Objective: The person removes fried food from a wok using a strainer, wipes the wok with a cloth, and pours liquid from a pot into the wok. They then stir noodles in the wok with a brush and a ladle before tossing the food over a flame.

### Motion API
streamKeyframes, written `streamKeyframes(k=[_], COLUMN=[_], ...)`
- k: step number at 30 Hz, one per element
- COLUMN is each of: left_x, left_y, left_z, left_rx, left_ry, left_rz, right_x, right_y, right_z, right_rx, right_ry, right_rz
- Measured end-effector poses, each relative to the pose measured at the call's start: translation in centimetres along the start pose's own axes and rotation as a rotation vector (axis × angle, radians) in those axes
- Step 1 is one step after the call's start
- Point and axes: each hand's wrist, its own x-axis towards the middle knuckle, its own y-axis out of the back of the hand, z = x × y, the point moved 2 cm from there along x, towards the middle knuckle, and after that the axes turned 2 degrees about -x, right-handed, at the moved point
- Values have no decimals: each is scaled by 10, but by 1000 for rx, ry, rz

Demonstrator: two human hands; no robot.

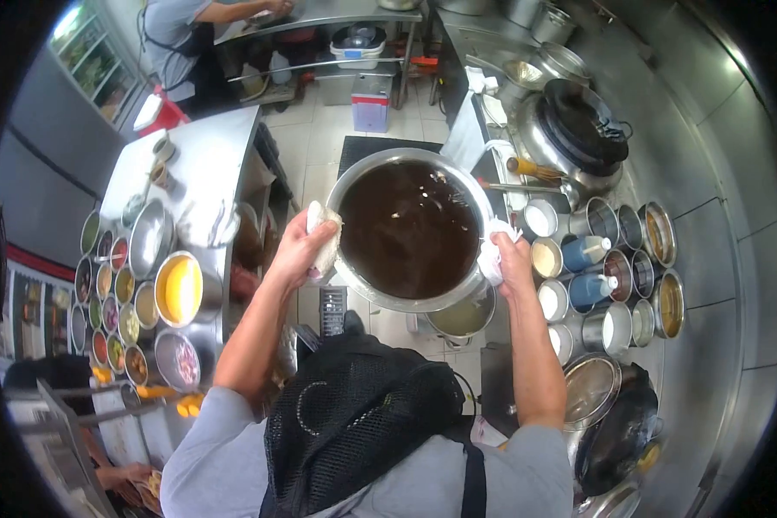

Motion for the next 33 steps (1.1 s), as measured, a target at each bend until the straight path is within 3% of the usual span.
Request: streamKeyframes(k=[17, 25, 33], left_x=[265, 423, 606], left_y=[61, 60, 43], left_z=[60, 90, 133], left_rx=[102, 76, 67], left_ry=[-8, 43, 38], left_rz=[-31, -75, -198], right_x=[247, 389, 533], right_y=[-95, -116, -130], right_z=[-7, -40, -78], right_rx=[-6, 12, 12], right_ry=[-4, -12, -9], right_rz=[153, 99, 266])
